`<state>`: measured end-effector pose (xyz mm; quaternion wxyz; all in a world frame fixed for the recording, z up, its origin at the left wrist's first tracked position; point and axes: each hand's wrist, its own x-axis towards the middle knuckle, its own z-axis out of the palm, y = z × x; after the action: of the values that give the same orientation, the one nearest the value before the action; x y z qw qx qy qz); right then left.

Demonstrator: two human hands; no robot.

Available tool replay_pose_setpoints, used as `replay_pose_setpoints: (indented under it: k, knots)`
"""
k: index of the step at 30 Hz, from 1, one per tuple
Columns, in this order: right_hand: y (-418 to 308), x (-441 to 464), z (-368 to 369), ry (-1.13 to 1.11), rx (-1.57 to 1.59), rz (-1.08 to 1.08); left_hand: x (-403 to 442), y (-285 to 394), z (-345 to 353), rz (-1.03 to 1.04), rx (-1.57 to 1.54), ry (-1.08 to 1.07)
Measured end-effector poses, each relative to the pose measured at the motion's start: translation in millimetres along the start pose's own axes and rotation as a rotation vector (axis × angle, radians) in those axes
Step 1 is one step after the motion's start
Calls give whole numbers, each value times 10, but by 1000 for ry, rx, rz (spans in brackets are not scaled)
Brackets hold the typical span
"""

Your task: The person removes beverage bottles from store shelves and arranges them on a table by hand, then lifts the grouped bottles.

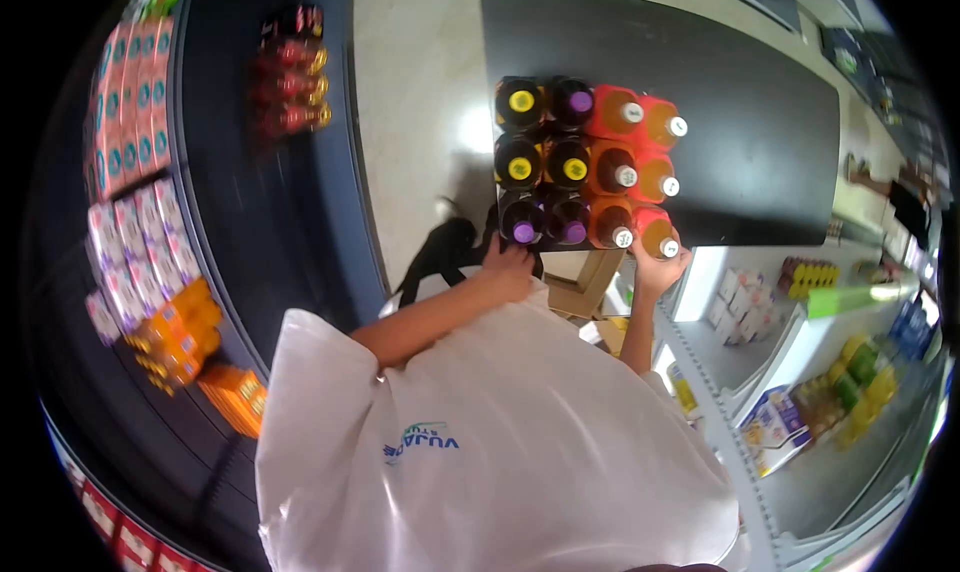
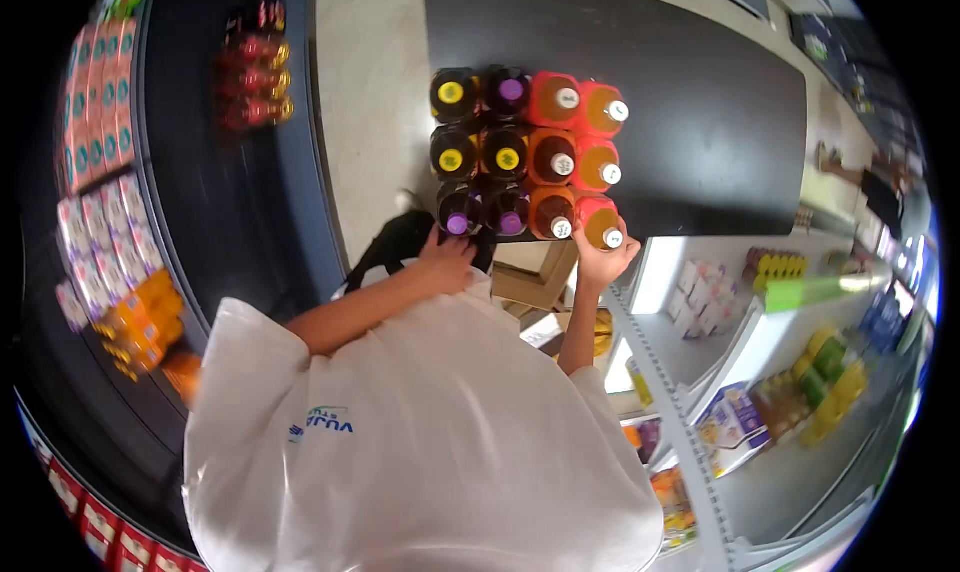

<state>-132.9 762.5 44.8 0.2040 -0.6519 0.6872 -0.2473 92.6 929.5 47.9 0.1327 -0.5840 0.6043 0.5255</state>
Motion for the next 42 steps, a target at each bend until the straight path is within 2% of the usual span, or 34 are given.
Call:
replay_pose_setpoints:
  k: [2,4,5,6,8,9,10,12,13,14,16,17,20,21,23,24,25,27,28,32,34,36,38,40,41,42]
  knots:
    - [-7,114,22,-79,-1,-35,-52,-200,4,4,-24,17]
    - [-28,146,34,-74,76,-22,-197,-348,-139,-148,-267,-39]
    - [-35,129,7,-110,-4,31,-184,-465,-31,-166,-301,147]
    - [-29,140,6,-107,-14,29,-173,-552,-26,-157,-306,146]
    - [23,118,-31,-126,-12,15,-130,-739,-55,-221,-165,348]
    - [-107,126,-121,-207,50,111,-104,-817,-54,-198,-170,459]
    - [-148,68,-137,-232,305,245,-98,-883,-138,-167,-172,459]
    - [-319,-112,-190,-239,335,262,-152,-997,-284,-27,-386,437]
    - [-259,-183,-190,-289,287,269,-190,-1050,-360,34,-370,430]
    - [-208,-290,-111,-206,375,185,-229,-1092,-441,59,-376,443]
    - [-278,-416,-6,-111,495,290,-343,-1225,-632,161,-541,271]
    - [-400,-477,58,5,638,506,-225,-1348,-490,216,-594,307]
    - [-555,-649,202,180,765,694,-195,-1608,-427,177,-660,311]
    - [-622,-752,255,190,769,692,-292,-1655,-532,87,-661,262]
    - [-817,-963,409,158,845,836,-318,-1734,-496,62,-657,292]
    - [-927,-1038,480,181,858,815,-330,-1762,-504,26,-661,321]
    - [-1060,-1125,552,35,984,940,-357,-1781,-546,34,-717,290]
    - [-1196,-1236,705,-76,1166,1271,-330,-1814,-587,40,-734,285]
    - [-1430,-1277,678,-357,1326,1063,-319,-1817,-610,34,-724,303]
    - [-1200,-1333,758,-260,1383,1165,-290,-1778,-853,64,-700,256]
    - [-1114,-1390,809,-211,1340,1239,14,-1792,-721,104,-731,273]
    - [-990,-1520,938,-192,1440,1239,118,-1701,-725,119,-675,243]
    - [-1131,-1548,979,-318,1506,1183,435,-1773,-502,266,-586,267]
    - [-1152,-1464,1088,-544,1692,975,660,-1830,-286,285,-543,258]
    - [-1157,-1460,1110,-555,1651,1081,716,-1852,-217,341,-593,280]
    - [-1192,-1431,1133,-570,1607,1184,737,-1848,-267,347,-534,173]
